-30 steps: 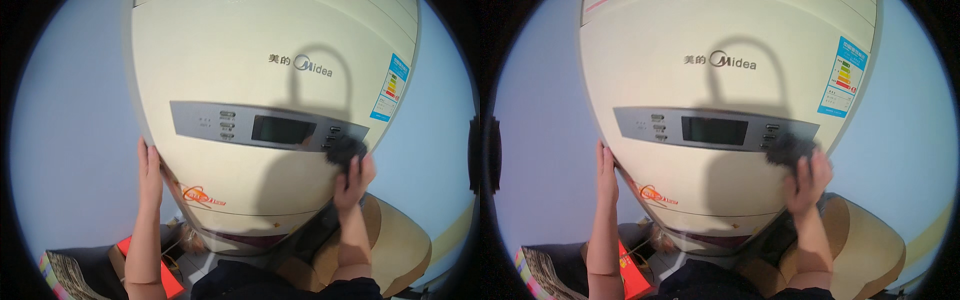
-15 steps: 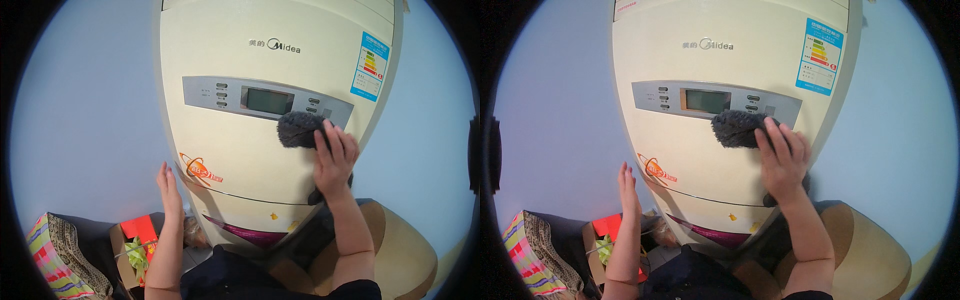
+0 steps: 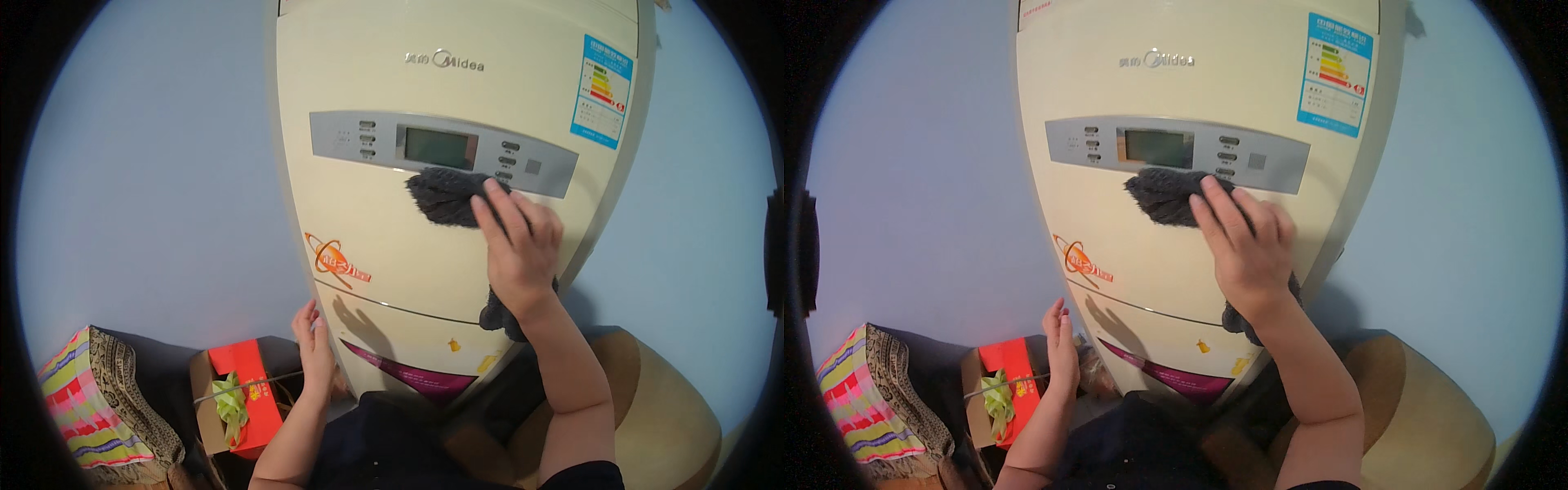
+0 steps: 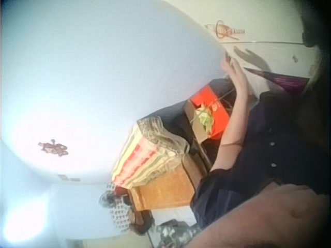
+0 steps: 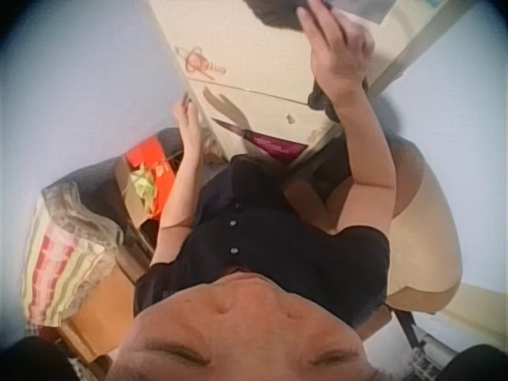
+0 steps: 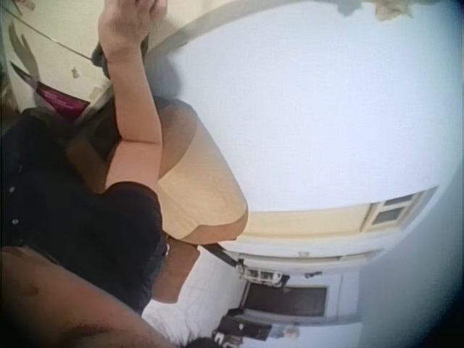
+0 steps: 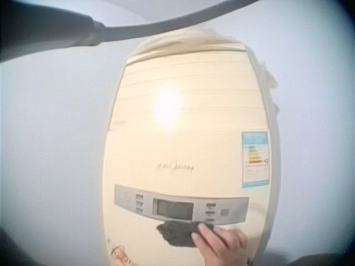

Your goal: The person wipes the exterior surfaces of a standing air conditioner with a dark cloth. They clean the front panel, sides, and top, and briefly unplug the unit before continuing to wipe the control panel and lower sections.

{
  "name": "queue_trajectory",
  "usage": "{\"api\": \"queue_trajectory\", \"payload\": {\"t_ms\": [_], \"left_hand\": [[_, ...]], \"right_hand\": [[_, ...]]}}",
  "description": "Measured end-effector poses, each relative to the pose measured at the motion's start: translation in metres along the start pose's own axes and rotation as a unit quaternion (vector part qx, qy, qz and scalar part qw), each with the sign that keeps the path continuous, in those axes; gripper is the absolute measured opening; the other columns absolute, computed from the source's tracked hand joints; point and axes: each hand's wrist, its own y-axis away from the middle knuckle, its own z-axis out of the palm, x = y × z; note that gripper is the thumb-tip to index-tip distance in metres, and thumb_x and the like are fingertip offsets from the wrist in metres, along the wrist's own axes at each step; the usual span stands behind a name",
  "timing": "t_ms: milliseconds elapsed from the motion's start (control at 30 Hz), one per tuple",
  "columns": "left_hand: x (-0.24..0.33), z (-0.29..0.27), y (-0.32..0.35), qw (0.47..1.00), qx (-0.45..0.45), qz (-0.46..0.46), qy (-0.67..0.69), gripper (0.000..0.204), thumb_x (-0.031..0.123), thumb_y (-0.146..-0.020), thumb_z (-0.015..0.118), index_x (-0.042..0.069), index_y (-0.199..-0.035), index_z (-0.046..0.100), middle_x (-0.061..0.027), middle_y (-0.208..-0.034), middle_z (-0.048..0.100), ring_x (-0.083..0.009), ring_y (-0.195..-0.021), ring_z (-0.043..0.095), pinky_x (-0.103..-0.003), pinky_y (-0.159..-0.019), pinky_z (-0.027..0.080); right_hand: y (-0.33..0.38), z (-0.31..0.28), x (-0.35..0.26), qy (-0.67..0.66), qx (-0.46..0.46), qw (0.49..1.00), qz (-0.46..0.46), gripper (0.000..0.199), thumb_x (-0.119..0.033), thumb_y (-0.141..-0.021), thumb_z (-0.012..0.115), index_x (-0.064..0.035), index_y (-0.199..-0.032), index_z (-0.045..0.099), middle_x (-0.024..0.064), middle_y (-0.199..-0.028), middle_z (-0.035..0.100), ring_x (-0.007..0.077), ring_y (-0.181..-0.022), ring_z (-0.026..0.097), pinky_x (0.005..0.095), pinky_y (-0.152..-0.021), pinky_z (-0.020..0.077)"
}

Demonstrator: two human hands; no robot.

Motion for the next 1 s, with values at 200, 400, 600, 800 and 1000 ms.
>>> {"api": "queue_trajectory", "payload": {"t_ms": [200,400,600,800,1000], "left_hand": [[-0.003,-0.004,0.018,0.998,-0.042,-0.007,-0.042,0.04,0.018,-0.099,0.043,0.004,-0.137,0.042,-0.0135,-0.135,0.035,-0.0243,-0.121,0.042,-0.037,-0.106,0.033],[0.005,-0.016,0.03,0.997,-0.056,-0.042,-0.038,0.042,0.018,-0.099,0.043,0.004,-0.138,0.041,-0.0129,-0.134,0.034,-0.0236,-0.123,0.04,-0.036,-0.106,0.032],[-0.003,-0.013,0.035,0.997,-0.058,-0.048,-0.012,0.042,0.017,-0.098,0.043,0.005,-0.138,0.041,-0.0112,-0.134,0.035,-0.0226,-0.123,0.04,-0.036,-0.106,0.033],[-0.017,-0.006,0.036,0.996,-0.074,-0.048,-0.009,0.041,0.015,-0.097,0.046,0.007,-0.137,0.042,-0.0101,-0.133,0.036,-0.0211,-0.12,0.042,-0.035,-0.103,0.036],[-0.013,-0.017,0.036,0.998,-0.058,-0.033,-0.016,0.041,0.011,-0.096,0.048,0.006,-0.137,0.042,-0.0102,-0.131,0.037,-0.0204,-0.117,0.044,-0.034,-0.1,0.038]], "right_hand": [[0.129,-0.007,-0.047,-0.085,-0.078,0.992,-0.049,0.022,-0.023,-0.076,0.078,-0.0115,-0.093,0.069,-0.0111,-0.117,0.063,0.0134,-0.103,0.054,0.0296,-0.087,0.0407],[0.158,-0.02,-0.023,-0.079,-0.097,0.988,-0.087,0.019,-0.025,-0.078,0.076,-0.0186,-0.094,0.07,-0.0123,-0.12,0.062,0.0126,-0.106,0.053,0.0311,-0.088,0.0406],[0.111,-0.022,0.018,0.015,-0.02,0.999,0.046,0.018,-0.012,-0.076,0.073,-0.0132,-0.094,0.07,-0.0011,-0.119,0.064,0.0227,-0.105,0.053,0.0384,-0.087,0.0395],[0.182,-0.009,-0.069,-0.128,-0.132,0.983,0.008,0.021,-0.018,-0.079,0.074,-0.0155,-0.1,0.071,-0.0083,-0.123,0.06,0.0161,-0.106,0.052,0.0301,-0.087,0.0406],[0.155,-0.003,-0.087,-0.076,-0.137,0.987,-0.028,0.02,-0.018,-0.084,0.064,-0.0187,-0.103,0.07,-0.0084,-0.128,0.057,0.0158,-0.109,0.049,0.0313,-0.092,0.0377]]}}
